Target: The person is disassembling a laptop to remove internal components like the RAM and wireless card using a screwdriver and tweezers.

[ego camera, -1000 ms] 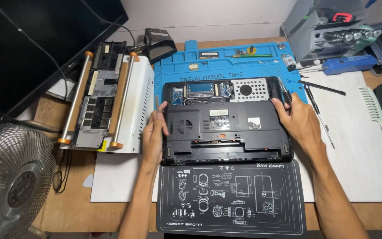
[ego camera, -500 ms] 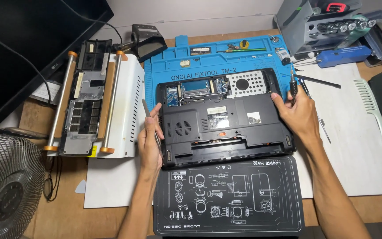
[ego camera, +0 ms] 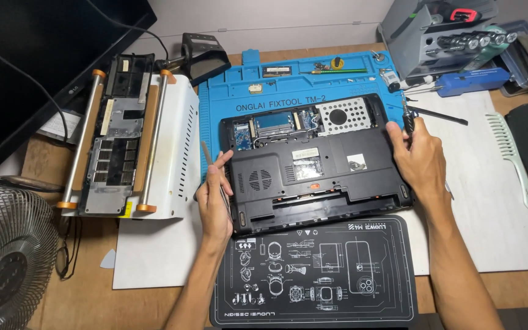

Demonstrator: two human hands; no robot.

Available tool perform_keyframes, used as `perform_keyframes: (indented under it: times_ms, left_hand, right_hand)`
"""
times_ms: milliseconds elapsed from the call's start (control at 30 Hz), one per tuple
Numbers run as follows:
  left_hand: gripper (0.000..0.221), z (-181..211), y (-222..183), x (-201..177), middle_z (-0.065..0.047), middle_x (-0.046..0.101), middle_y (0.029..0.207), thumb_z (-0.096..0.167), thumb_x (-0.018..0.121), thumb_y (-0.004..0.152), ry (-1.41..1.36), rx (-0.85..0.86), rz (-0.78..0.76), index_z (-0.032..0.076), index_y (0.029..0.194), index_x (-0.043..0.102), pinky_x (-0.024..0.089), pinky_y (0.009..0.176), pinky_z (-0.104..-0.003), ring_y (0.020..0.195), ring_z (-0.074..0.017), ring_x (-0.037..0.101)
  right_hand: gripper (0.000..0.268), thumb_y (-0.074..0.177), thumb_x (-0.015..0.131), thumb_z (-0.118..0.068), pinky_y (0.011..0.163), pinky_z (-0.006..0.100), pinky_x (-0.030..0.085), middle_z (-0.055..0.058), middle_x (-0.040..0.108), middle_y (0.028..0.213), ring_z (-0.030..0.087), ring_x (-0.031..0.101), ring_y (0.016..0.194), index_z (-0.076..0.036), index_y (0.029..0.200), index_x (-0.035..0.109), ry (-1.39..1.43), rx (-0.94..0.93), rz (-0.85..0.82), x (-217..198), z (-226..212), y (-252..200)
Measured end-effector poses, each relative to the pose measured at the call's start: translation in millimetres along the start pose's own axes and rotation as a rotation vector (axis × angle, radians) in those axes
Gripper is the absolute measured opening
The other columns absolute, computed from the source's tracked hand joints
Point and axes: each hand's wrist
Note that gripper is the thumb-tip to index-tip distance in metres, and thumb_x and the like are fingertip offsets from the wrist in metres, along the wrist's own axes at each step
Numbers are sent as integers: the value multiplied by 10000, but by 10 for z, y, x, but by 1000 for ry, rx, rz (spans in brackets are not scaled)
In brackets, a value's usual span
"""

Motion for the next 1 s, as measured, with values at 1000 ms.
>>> perform_keyframes:
  times_ms: [1000]
  left_hand:
    - [571, 23, 17, -26, -216, 703, 1013, 387, 418, 1132, -21, -28, 120, 103, 638, 396, 399, 1177, -449, 1197, -274, 581]
  right_hand:
    - [196, 1118, 641, -55, 581, 413, 480, 194, 642, 722, 328, 609, 644, 61, 1271, 681, 155, -288, 230, 157, 327, 102]
Point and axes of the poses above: each hand's wrist, its own y-axis towards the middle knuckle, its own x-axis out of the palm, z = x × y
